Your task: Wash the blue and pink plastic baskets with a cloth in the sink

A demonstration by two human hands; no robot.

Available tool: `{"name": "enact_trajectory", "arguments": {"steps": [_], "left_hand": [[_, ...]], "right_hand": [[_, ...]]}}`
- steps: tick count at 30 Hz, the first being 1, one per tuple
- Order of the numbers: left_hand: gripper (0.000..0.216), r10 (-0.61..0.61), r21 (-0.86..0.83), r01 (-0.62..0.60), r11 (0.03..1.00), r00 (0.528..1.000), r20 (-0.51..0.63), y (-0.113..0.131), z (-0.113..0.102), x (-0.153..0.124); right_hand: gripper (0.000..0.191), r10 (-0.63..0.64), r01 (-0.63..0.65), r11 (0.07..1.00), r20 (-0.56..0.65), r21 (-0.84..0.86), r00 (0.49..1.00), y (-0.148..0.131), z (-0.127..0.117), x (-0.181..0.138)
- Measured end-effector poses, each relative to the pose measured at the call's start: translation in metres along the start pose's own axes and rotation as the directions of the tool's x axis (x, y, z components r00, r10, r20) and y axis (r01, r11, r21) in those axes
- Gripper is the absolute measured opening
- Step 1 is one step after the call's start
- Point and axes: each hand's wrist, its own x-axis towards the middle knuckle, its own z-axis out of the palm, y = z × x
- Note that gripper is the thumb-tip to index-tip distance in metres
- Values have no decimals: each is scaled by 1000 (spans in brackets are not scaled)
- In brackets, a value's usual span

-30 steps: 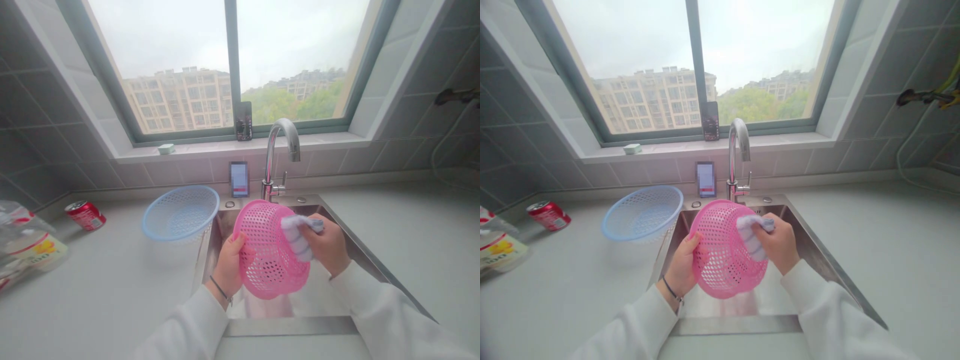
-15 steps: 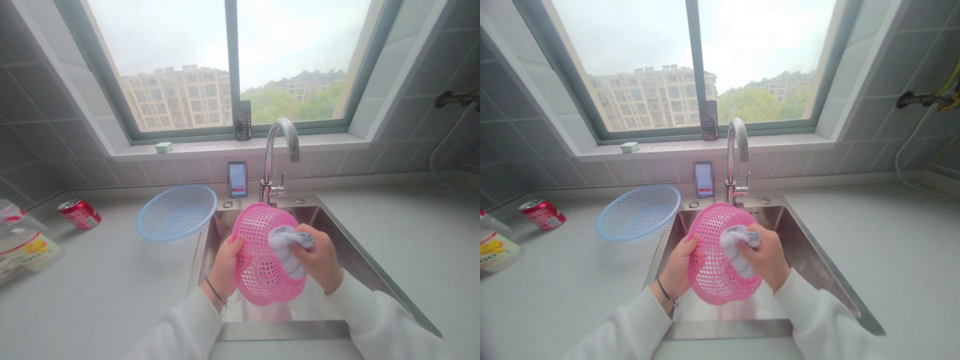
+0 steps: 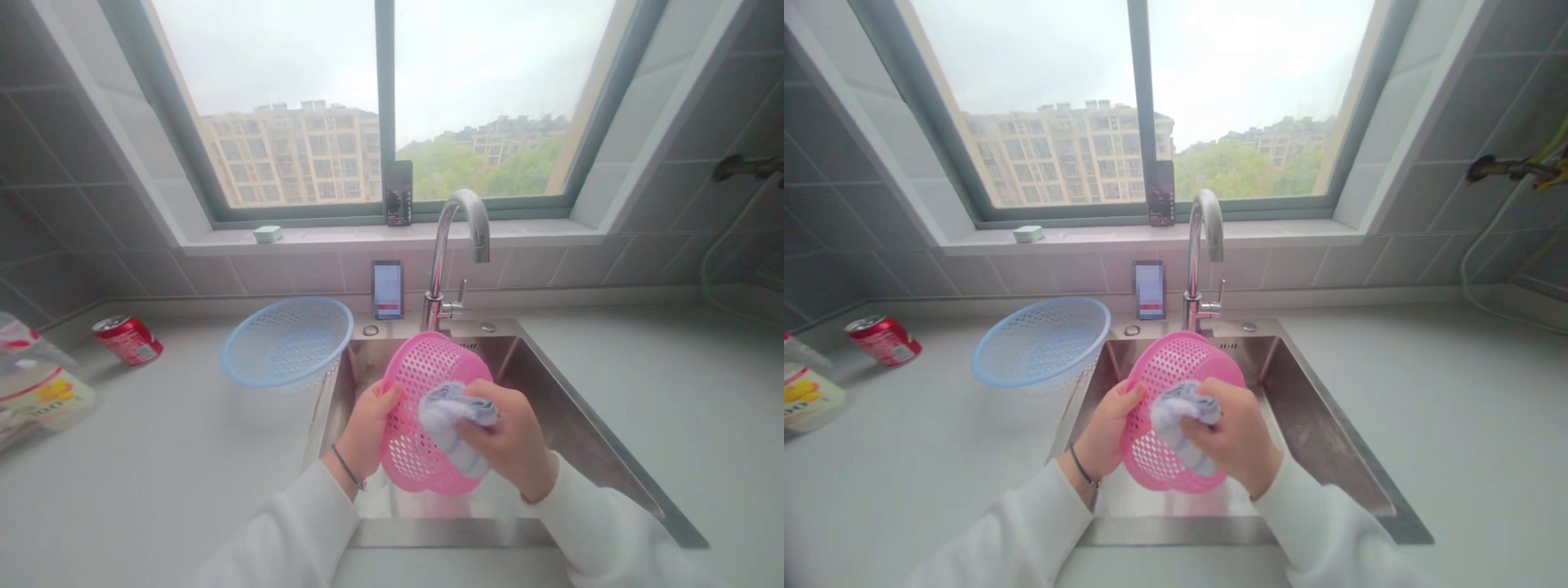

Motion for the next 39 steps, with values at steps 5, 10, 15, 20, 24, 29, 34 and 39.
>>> {"name": "enact_trajectory", "arguments": {"steps": [5,10,15,20,24,29,34,39], "left_hand": [[38,-22,130,26,991,999,-31,1,-1,-3],[46,-76,198,86,977,996,-55,0,4,-4],[41,18,165,-6,986,997,-69,-2,-2,0],[40,-15,237,20,971,1000,-22,0,-3,-1],[45,-48,358,57,932,998,-36,4,7,-6],[48,-40,384,42,922,999,-13,7,12,-8],[50,-4,401,3,916,1000,0,7,10,-5],[51,-73,467,29,884,994,75,5,9,-7]], "right_hand": [[31,69,-68,995,8,-68,998,12,-8,8],[31,290,-333,936,-287,-115,913,43,-30,23],[30,77,-79,996,-70,-32,995,6,0,2],[31,-93,97,992,42,-79,995,3,8,-2],[31,217,-241,962,-176,-128,960,47,-15,20],[34,287,-315,945,-239,-88,928,50,-18,21],[31,66,-63,997,70,-41,995,10,10,5],[33,287,-294,953,-99,-70,953,48,-7,21]]}}
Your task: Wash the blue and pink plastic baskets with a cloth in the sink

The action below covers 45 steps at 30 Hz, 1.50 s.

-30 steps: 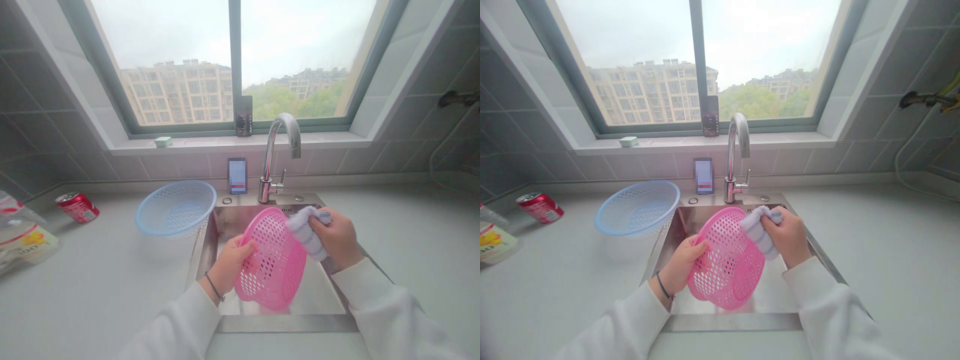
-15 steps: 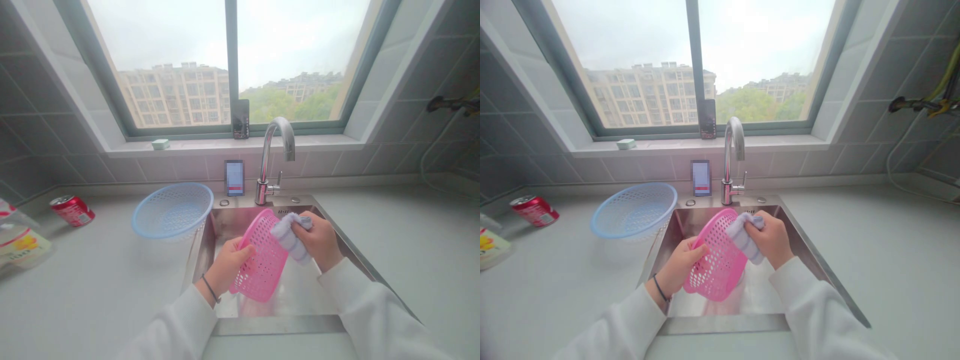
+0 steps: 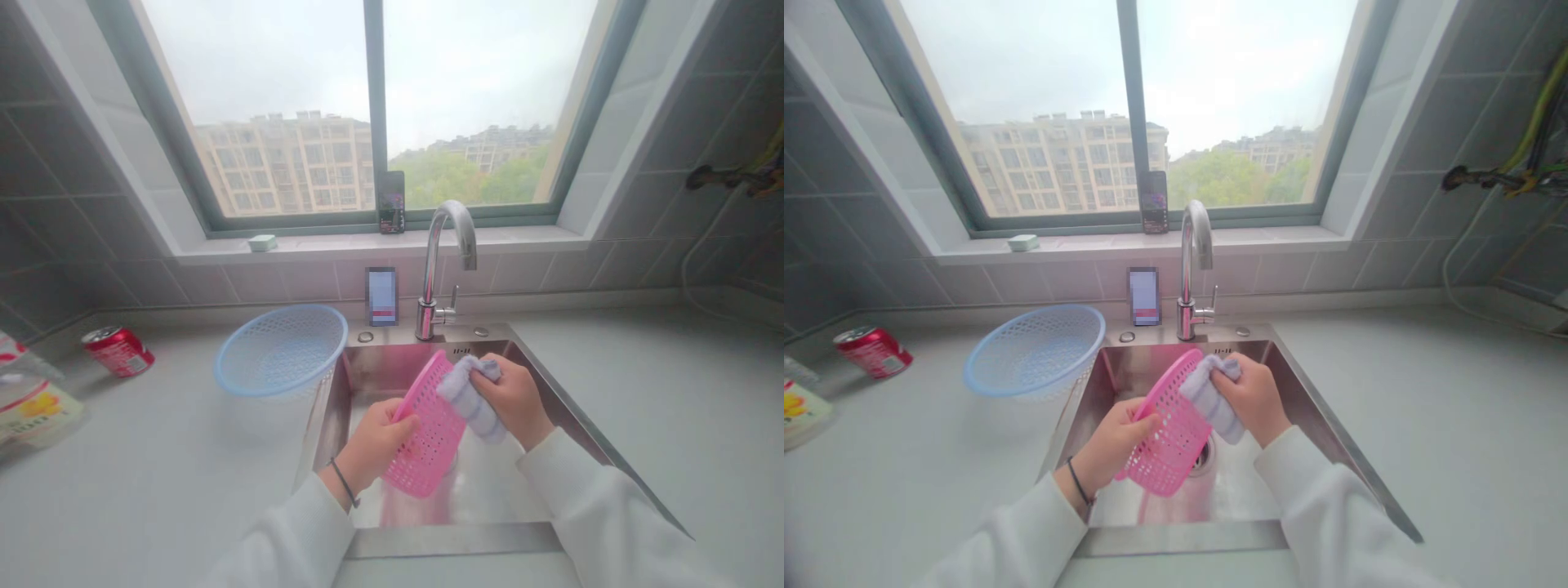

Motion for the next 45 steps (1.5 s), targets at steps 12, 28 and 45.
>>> {"name": "enact_trajectory", "arguments": {"steps": [12,28,45], "left_hand": [[42,67,234,-80,969,996,66,-10,-1,4],[65,51,107,-75,991,977,205,-16,-3,2],[24,205,547,-200,813,977,53,-15,3,-2]], "right_hand": [[32,-16,-6,991,166,131,986,-14,8,-11],[35,278,-277,960,-61,32,959,55,-5,26],[32,20,-52,979,164,197,986,-1,23,-6]]}}
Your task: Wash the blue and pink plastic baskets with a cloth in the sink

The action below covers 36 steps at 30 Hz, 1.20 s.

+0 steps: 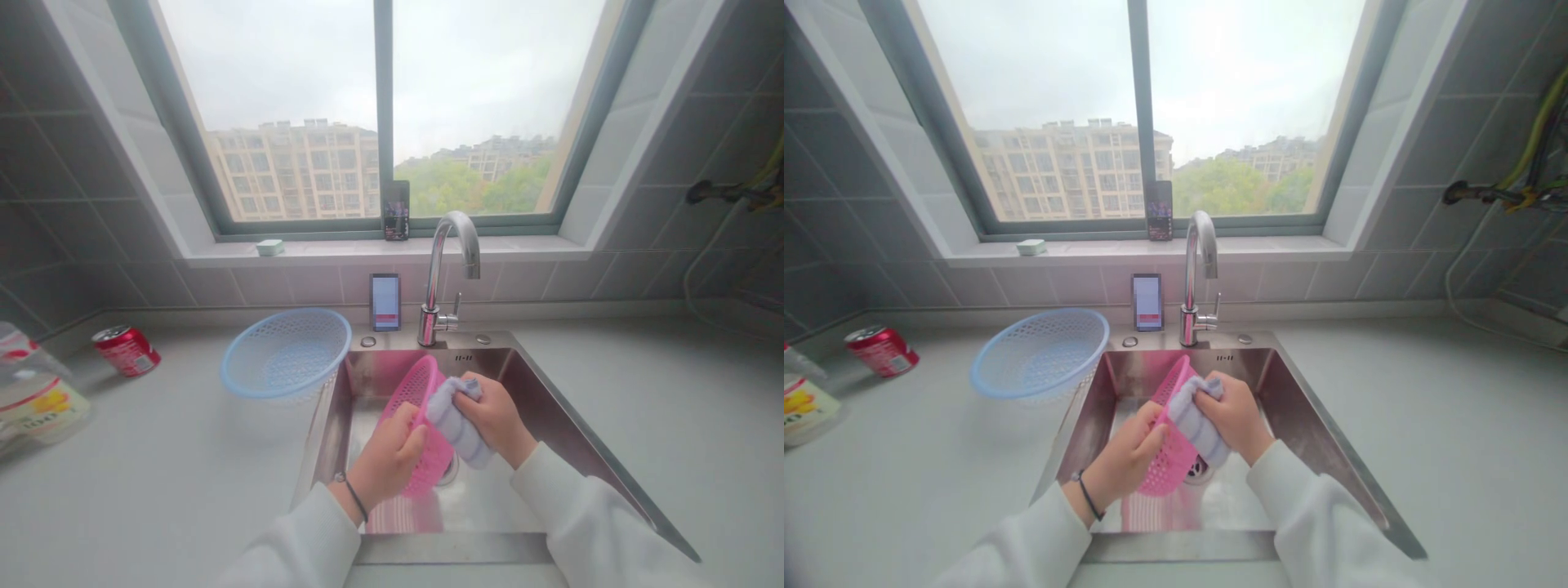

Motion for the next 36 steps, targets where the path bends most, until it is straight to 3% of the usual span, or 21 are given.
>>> {"name": "enact_trajectory", "arguments": {"steps": [4,6,11,15,19,24,30,32,36], "left_hand": [[29,52,-37,-48,998,992,112,0,-1,-5],[29,59,-25,-56,998,990,127,1,-1,-7],[28,37,23,-40,999,994,102,5,-3,-4],[31,79,-116,-67,991,992,95,3,-4,0],[25,10,-181,0,983,998,59,-2,-2,1],[13,-74,-49,70,996,993,-94,-4,0,1],[36,-52,155,62,986,996,-66,4,-4,2],[39,-36,161,43,986,998,-46,5,-5,2],[44,11,171,-12,985,1000,8,3,-5,0]], "right_hand": [[36,114,-131,990,-248,-52,962,26,-30,19],[36,122,-150,986,-311,-67,942,32,-38,23],[37,48,-49,999,-177,-2,983,13,-22,7],[34,-2,4,999,-30,51,1000,-2,-12,-6],[33,9,-4,999,-93,52,996,7,-23,2],[36,41,-35,999,-207,34,977,13,-24,7],[31,-32,27,995,50,94,998,-9,3,-13],[31,-24,24,997,-3,69,1000,-4,-3,-7],[36,48,-53,998,-243,-15,969,14,-25,11]]}}
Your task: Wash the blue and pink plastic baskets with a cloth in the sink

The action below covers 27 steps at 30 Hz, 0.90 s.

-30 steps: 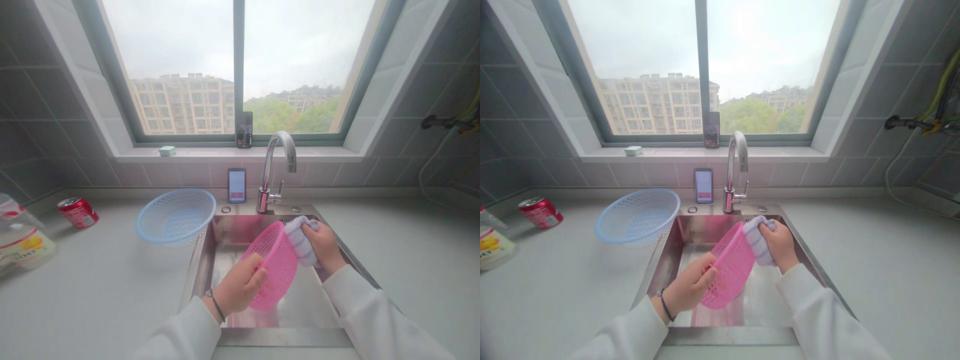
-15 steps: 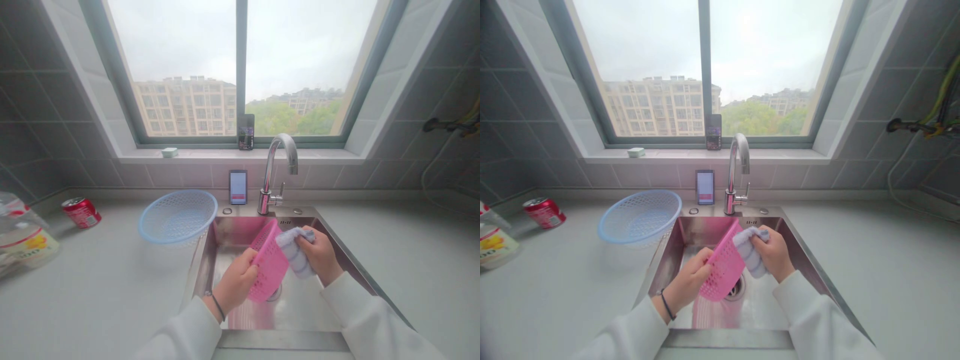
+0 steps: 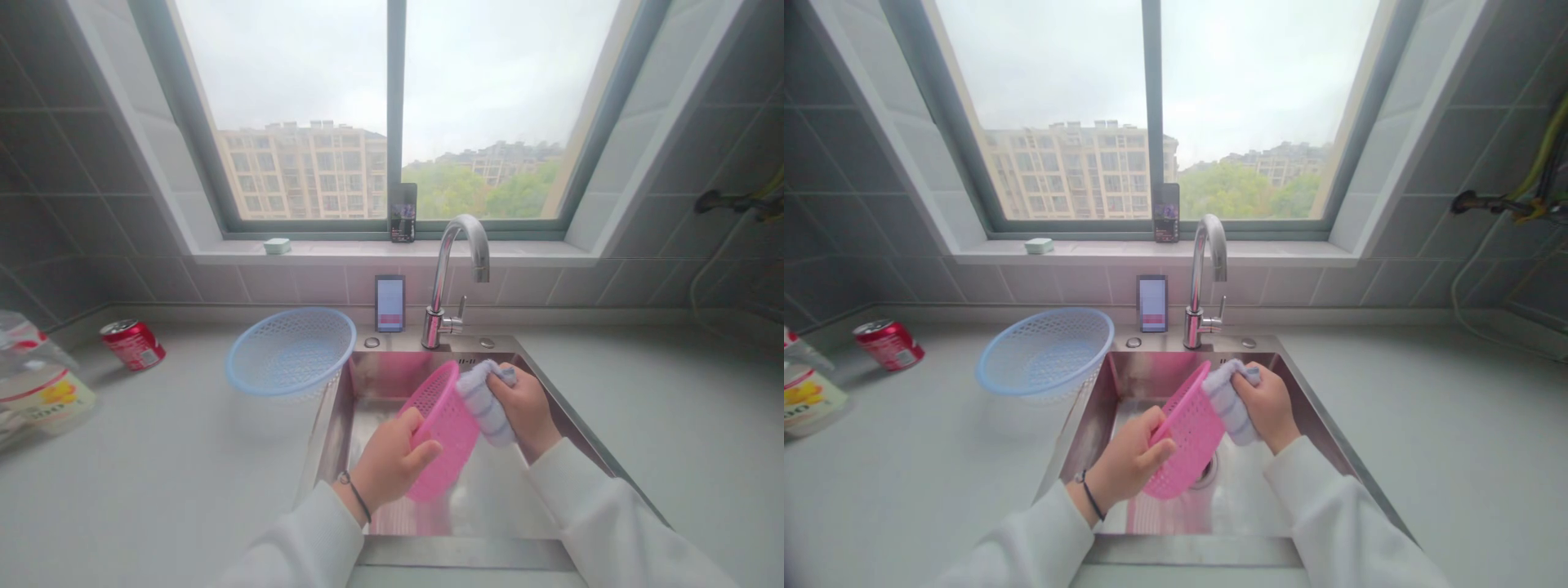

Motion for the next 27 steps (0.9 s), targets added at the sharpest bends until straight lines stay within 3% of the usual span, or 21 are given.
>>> {"name": "enact_trajectory", "arguments": {"steps": [3,8,10,13,15,17,21,23,27], "left_hand": [[46,23,0,-23,1000,1000,6,-1,1,0],[51,23,-6,-23,1000,999,-27,-3,0,2],[52,22,-23,-22,1000,1000,-20,-4,0,2],[50,30,-64,-29,997,999,10,-5,1,1],[46,36,-80,-34,996,999,24,-4,1,1],[43,30,-67,-29,997,999,19,-4,0,1],[42,4,-18,-4,1000,1000,-16,-2,-1,3],[42,2,-23,-2,1000,1000,-23,-2,-1,3],[41,-4,-61,3,998,1000,-6,-3,1,3]], "right_hand": [[37,0,0,1000,-2,-11,1000,-4,2,-5],[33,-75,65,997,249,49,965,-22,16,-30],[33,-65,62,998,180,21,982,-18,12,-23],[35,-26,24,999,-35,-39,999,-7,-2,-6],[35,-14,9,998,-94,-57,995,-7,-5,-4],[34,-21,20,999,-29,-45,999,-13,-1,-13],[34,-67,64,998,221,24,973,-26,13,-31],[35,-69,68,998,199,15,977,-23,11,-26],[36,-21,19,998,-18,-57,1000,-7,1,-5]]}}
